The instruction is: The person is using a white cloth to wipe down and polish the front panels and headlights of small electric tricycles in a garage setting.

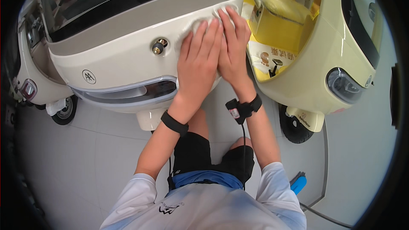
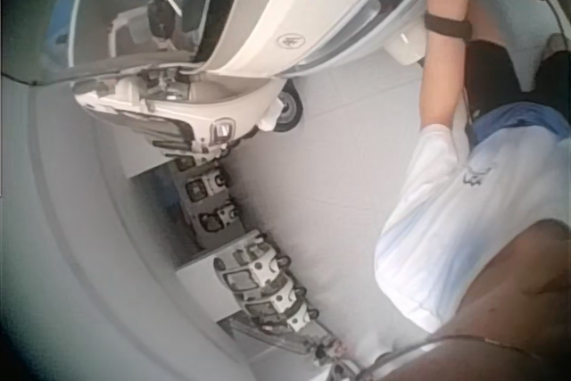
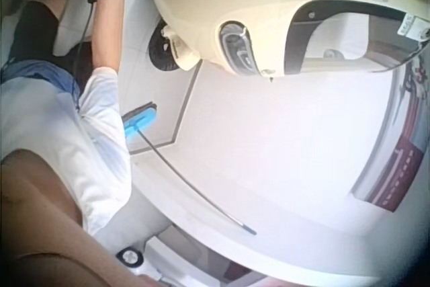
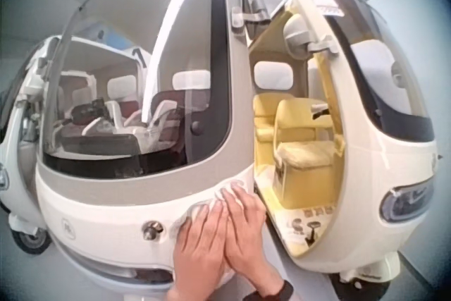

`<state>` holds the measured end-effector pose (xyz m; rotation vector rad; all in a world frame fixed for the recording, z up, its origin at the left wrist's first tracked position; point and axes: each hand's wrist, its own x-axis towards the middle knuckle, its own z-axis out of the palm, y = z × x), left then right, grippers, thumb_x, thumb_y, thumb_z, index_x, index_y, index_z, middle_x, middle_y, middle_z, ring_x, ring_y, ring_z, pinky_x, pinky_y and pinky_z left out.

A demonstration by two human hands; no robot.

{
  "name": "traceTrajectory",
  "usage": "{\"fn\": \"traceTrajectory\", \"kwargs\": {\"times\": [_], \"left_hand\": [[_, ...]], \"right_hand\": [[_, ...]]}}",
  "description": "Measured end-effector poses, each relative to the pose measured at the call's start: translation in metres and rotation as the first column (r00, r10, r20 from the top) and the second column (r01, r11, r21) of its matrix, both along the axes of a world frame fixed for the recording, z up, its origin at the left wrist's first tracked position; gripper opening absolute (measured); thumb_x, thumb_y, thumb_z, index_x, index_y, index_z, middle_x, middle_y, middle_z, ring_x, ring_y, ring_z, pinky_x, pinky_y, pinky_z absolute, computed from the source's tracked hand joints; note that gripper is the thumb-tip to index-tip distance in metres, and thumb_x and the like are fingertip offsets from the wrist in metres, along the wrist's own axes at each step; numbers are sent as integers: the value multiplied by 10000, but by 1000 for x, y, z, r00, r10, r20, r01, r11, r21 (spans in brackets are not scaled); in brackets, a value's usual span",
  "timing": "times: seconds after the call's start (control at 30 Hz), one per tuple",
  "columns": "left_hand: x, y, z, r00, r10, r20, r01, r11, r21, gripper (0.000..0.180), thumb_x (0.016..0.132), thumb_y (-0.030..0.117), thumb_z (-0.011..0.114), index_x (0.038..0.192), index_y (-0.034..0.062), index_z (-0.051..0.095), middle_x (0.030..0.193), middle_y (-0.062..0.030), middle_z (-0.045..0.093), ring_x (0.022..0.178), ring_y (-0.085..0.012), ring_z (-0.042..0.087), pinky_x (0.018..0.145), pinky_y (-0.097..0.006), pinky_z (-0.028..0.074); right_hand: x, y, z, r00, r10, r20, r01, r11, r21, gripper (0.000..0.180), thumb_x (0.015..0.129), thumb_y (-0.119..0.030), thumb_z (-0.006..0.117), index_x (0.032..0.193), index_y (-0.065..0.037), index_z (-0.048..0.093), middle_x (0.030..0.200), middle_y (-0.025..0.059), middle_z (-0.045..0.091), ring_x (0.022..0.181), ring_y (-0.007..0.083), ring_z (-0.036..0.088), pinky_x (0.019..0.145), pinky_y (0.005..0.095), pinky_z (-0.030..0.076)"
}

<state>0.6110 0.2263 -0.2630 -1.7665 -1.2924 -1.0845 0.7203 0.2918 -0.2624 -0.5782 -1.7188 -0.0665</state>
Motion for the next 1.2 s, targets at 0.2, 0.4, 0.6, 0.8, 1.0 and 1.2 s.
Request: {"fn": "traceTrajectory", "kwargs": {"times": [0.2, 0.4, 0.6, 0.8, 1.0, 1.2], "left_hand": [[-11, 0, 21, 1000, 9, 23, -8, 999, -32, 662, 850, 233, 611, 1473, 29, 518, 1546, -130, 490, 1452, -312, 427, 1211, -511, 274], [-12, -20, -32, 985, 155, -75, -160, 984, -76, 748, 822, 350, 637, 1505, 76, 501, 1591, -105, 434, 1464, -336, 389, 1161, -594, 292], [-22, -38, -177, 910, 196, -364, -230, 972, -51, 716, 832, 361, 644, 1496, 122, 528, 1606, -32, 420, 1428, -270, 427, 1142, -534, 355], [-36, -45, -166, 940, 71, -333, -106, 990, -89, 541, 896, 136, 590, 1437, 143, 589, 1557, 35, 488, 1404, -150, 458, 1165, -398, 397], [-23, -45, -117, 933, 156, -325, -172, 985, -21, 496, 935, 145, 577, 1428, 93, 584, 1571, -21, 484, 1453, -179, 439, 1198, -389, 341], [-10, -16, -20, 992, 87, -89, -93, 994, -61, 529, 919, 91, 555, 1446, 45, 548, 1563, -85, 486, 1447, -249, 451, 1203, -422, 330]], "right_hand": [[-1, 16, 43, 997, -30, 78, 20, 991, 133, 423, 939, -173, 564, 1351, -104, 636, 1461, 85, 535, 1337, 362, 416, 1139, 492, 295], [0, 7, -25, 999, -32, -43, 34, 998, 43, 485, 960, -202, 545, 1426, -65, 543, 1484, 161, 459, 1328, 392, 409, 1142, 505, 292], [-10, -29, -188, 991, -86, -101, 65, 979, -195, 645, 1012, -233, 452, 1567, 44, 273, 1599, 266, 254, 1421, 475, 278, 1193, 560, 215], [-24, -40, -186, 989, -55, -136, 24, 976, -218, 637, 1026, -229, 433, 1559, 68, 252, 1617, 261, 202, 1442, 480, 227, 1200, 573, 193], [-18, -42, -116, 994, -38, -105, 29, 996, -89, 501, 1015, -163, 458, 1476, 33, 447, 1557, 203, 337, 1402, 428, 293, 1182, 542, 236], [-18, -18, -10, 998, -26, -59, 24, 999, -23, 439, 987, -108, 518, 1418, -43, 562, 1474, 170, 454, 1336, 382, 388, 1153, 487, 290]]}}
